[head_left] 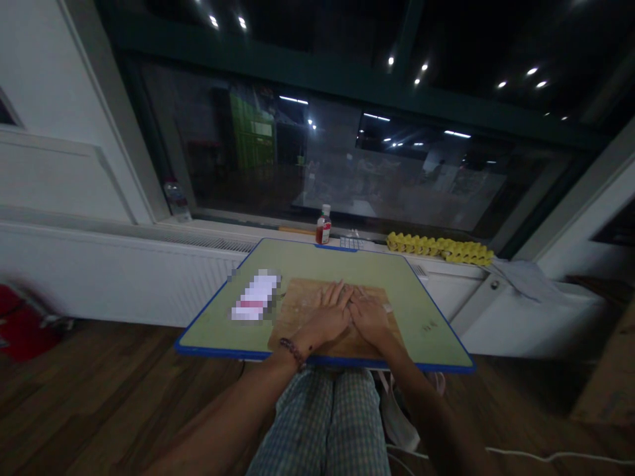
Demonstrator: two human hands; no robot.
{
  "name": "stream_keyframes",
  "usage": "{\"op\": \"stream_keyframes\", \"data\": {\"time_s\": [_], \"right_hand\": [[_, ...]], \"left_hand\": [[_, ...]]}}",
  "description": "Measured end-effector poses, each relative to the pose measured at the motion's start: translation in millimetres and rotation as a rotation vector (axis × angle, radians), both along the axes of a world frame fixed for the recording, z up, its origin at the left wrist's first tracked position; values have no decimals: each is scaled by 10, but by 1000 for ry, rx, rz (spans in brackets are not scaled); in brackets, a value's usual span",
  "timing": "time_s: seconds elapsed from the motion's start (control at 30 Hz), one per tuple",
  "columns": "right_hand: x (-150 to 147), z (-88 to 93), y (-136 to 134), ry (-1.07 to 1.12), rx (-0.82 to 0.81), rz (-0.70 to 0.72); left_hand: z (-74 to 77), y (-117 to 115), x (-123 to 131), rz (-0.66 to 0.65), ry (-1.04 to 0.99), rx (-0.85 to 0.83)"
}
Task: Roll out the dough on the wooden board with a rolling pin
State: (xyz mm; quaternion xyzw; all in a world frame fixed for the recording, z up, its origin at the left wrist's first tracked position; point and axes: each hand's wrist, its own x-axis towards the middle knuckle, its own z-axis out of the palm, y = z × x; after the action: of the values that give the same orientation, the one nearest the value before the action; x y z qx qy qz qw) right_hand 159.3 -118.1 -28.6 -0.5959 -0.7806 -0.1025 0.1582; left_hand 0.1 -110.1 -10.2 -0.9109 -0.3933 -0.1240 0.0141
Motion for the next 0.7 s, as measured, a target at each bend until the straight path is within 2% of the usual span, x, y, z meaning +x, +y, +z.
{"op": "stream_keyframes", "data": {"time_s": [0.13, 0.23, 0.37, 0.47, 0.57, 0.7], "right_hand": [[19, 20, -20, 15, -36, 31], [-29, 98, 70, -33, -109, 16], [-176, 281, 267, -83, -213, -39], [-249, 352, 373, -80, -275, -72], [-228, 293, 370, -75, -251, -74], [-116, 153, 221, -85, -150, -30]], "left_hand": [[-35, -48, 28, 37, -71, 101], [-38, 36, 45, 54, -80, 102], [4, 259, 51, 171, -91, 37], [6, 405, 48, 257, -77, -108], [-55, 455, 48, 225, -47, -192], [-147, 352, 56, 138, -25, -150]]}}
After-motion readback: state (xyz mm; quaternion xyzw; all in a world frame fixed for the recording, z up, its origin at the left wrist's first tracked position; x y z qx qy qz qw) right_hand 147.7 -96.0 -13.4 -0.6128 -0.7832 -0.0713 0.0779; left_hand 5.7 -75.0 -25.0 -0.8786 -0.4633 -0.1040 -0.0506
